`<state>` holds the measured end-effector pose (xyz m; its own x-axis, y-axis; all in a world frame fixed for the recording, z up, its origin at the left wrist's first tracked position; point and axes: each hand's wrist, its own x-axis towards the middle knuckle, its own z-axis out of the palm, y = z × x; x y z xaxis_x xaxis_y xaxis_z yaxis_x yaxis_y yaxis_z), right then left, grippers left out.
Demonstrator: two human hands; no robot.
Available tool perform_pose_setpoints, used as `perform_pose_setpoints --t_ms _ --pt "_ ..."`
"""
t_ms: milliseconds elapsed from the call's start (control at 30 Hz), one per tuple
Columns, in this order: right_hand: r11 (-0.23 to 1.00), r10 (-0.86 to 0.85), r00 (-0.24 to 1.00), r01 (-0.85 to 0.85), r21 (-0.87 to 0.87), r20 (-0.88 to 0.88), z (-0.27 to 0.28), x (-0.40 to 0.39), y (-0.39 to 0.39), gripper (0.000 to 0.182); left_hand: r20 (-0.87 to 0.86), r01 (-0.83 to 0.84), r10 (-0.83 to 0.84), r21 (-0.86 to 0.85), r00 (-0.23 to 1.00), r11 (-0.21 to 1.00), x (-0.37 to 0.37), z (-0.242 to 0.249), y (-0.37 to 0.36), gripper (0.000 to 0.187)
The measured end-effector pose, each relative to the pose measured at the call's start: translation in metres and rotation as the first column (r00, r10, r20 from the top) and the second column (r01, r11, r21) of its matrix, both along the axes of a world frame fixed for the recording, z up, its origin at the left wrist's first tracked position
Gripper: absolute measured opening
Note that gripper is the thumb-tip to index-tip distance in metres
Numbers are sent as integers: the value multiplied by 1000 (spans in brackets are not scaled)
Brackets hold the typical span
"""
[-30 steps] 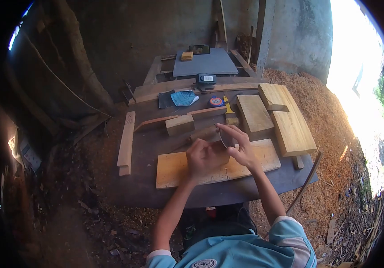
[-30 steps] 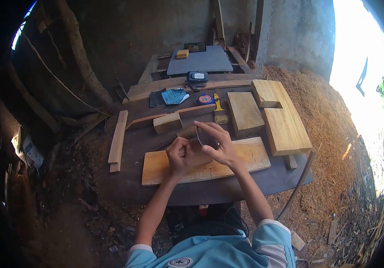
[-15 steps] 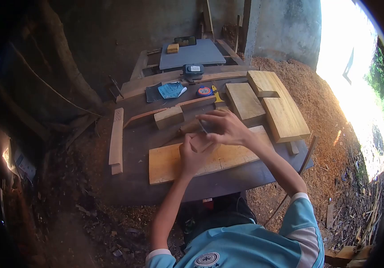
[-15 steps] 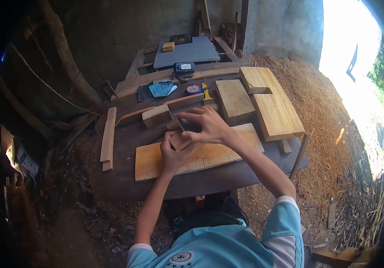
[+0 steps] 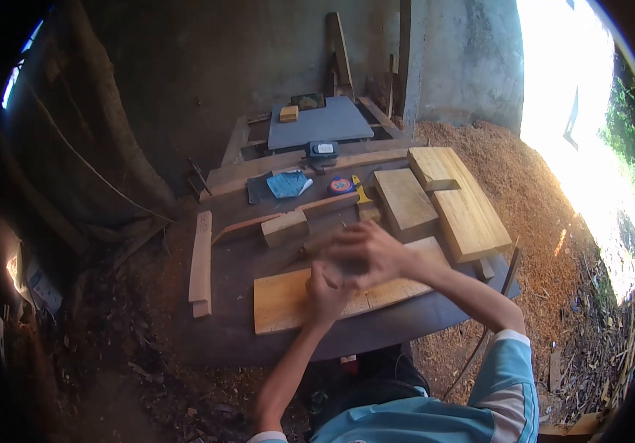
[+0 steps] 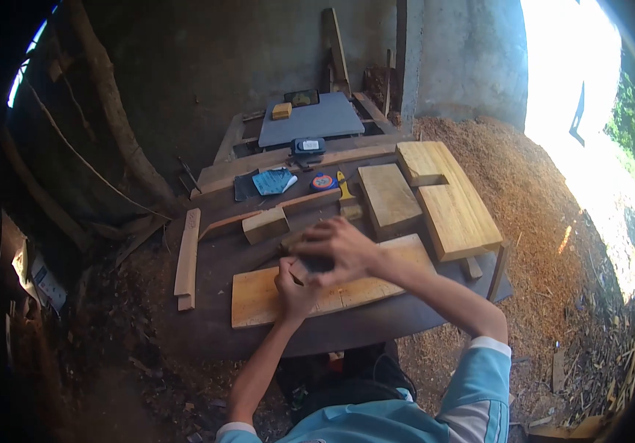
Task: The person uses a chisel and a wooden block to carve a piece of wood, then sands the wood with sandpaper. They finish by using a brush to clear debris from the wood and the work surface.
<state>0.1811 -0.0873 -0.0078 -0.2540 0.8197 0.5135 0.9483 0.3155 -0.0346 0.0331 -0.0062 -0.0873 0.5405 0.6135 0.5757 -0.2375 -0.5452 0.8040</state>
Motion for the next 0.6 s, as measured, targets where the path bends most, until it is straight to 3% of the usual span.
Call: perform_pose_setpoints --t_ms 67,133,167,200,267,333,400,433,467,533,567,600 --pt "992 121 992 -122 -34 -46 11 -2 -3 79 39 3 -2 -29 999 1000 0 13 -8 53" --pt "944 -173 921 54 -325 -350 15 32 4 77 -22 -111 110 -78 994 991 7 7 -9 53" --pt "949 -151 933 44 -312 -327 13 27 5 74 -7 -98 98 -95 995 991 7 8 -9 49" --pt "999 -22 982 15 -41 -189 -6 13 5 71 3 -65 65 -86 998 994 7 9 -7 48" --pt "994 80 993 -87 -66 -90 9 0 -2 69 28 -7 9 -68 1000 998 3 8 -7 45" --pt "964 -97 975 42 -262 -199 13 29 11 64 -139 -133 126 -45 982 990 0 2 -9 46" --pt "986 35 999 -39 -160 -27 10 16 9 63 -218 -171 163 -14 962 985 1 8 -5 46" --pt "972 -1 996 -21 -233 -94 22 32 19 68 109 -21 24 -32 994 999 4 22 -9 43" --pt "947 -43 984 -15 -321 -173 25 49 27 72 126 -29 34 -45 991 999 9 14 -7 45" --pt "850 -168 905 -68 -522 -391 6 50 28 82 -131 -132 125 -45 983 990 2 11 -8 48" --pt "850 -129 947 -46 -525 -293 6 49 30 82 -110 -101 90 -96 990 990 1 15 -10 49" --pt "990 53 992 -67 -123 -119 5 19 16 72 -49 -84 80 -85 996 993 5 20 -9 48"
